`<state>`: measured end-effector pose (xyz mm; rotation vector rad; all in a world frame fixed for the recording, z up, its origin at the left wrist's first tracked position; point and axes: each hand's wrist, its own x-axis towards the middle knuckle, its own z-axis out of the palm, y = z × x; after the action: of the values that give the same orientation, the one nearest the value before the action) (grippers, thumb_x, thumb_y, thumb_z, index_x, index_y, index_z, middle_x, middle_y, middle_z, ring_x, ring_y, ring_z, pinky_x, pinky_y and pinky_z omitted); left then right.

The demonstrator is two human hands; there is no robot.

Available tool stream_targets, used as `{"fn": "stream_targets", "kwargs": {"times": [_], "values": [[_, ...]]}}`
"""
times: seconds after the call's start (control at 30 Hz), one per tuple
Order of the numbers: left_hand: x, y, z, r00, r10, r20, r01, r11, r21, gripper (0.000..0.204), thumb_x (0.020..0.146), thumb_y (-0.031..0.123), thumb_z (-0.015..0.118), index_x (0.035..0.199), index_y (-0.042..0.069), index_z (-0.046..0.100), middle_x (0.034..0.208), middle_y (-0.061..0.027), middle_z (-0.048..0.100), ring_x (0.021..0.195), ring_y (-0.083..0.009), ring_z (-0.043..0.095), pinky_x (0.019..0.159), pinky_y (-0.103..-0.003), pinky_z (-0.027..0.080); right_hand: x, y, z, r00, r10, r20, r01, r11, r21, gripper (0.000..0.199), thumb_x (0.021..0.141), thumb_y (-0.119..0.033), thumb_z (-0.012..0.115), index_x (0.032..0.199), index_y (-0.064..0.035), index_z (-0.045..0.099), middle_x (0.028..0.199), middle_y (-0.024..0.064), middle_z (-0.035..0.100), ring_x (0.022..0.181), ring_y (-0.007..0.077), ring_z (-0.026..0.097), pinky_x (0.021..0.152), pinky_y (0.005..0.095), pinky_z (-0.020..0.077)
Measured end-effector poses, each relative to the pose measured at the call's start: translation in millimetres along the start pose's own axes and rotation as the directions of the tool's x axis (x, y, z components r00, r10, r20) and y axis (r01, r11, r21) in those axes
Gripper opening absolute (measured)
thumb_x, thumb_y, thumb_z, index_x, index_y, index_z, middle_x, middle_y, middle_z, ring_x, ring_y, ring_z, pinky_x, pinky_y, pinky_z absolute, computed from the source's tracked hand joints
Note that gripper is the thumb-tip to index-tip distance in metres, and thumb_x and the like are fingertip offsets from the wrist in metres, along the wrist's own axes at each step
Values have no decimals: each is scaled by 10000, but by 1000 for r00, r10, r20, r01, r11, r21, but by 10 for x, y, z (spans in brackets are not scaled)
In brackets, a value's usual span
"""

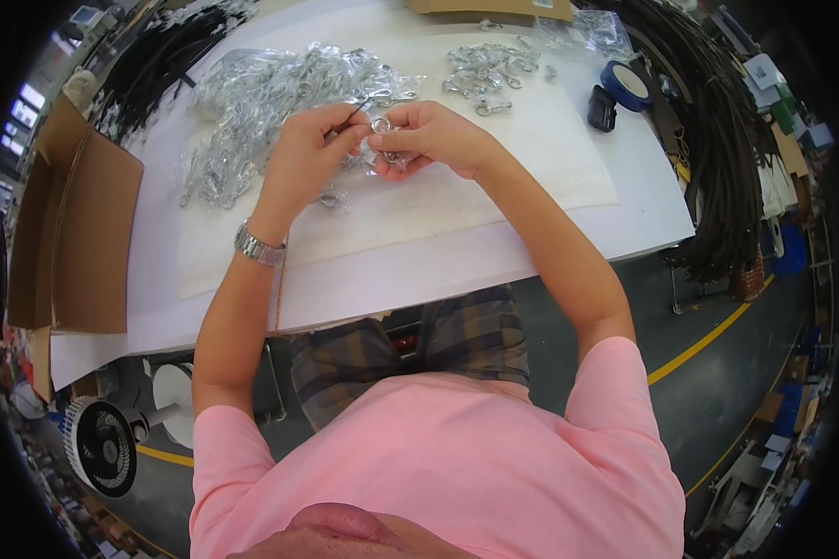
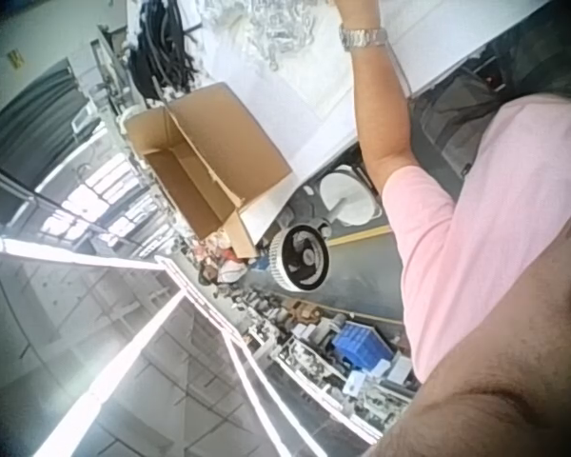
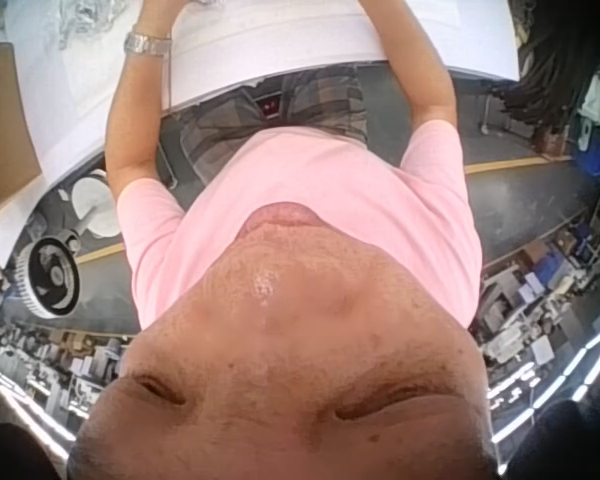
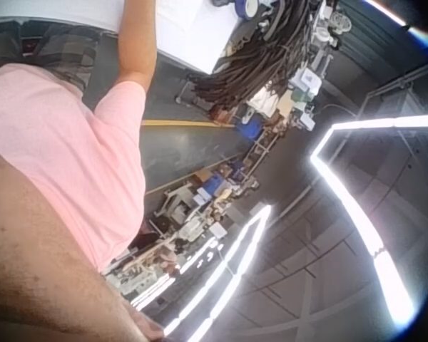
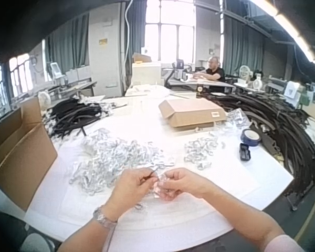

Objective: Assembling small metal rings and clips by hand on a workshop table.

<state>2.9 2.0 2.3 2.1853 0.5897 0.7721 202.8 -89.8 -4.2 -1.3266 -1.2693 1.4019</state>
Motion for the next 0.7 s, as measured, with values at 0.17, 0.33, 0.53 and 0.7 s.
{"fn": "stream_targets", "kwargs": {"times": [0.17,0.33,0.53,0.7], "values": [[-3,23,37,996,-70,-57,64,992,-105,162,962,154,674,930,5,730,696,-7,649,627,-75,524,601,-266,415,10,11,-52,1000,10,12,-11,999,51,270,1027,-351,638,1022,-84,675,863,58,741,761,138,720,745,295,595],[35,-20,11,974,-215,-68,192,950,-244,217,995,233,688,951,28,742,667,38,616,528,-27,456,481,-230,344,64,12,-9,947,-102,-305,212,912,352,295,1035,-374,626,1032,-88,697,1025,70,750,938,153,719,865,324,575],[-13,-25,170,960,-255,112,268,735,-622,259,1002,259,701,1049,5,708,742,-28,696,479,-23,425,439,-194,300,125,40,186,964,-129,-231,237,807,541,297,1045,-368,618,1101,-92,711,1126,30,711,1036,153,650,954,344,517],[-13,-69,154,943,-248,222,332,643,-690,231,997,244,708,1022,14,710,837,-59,727,481,-14,427,433,-183,297,137,98,126,966,-85,-244,204,832,517,367,1050,-375,604,1162,-35,689,1104,64,714,950,164,658,868,342,540]]}}
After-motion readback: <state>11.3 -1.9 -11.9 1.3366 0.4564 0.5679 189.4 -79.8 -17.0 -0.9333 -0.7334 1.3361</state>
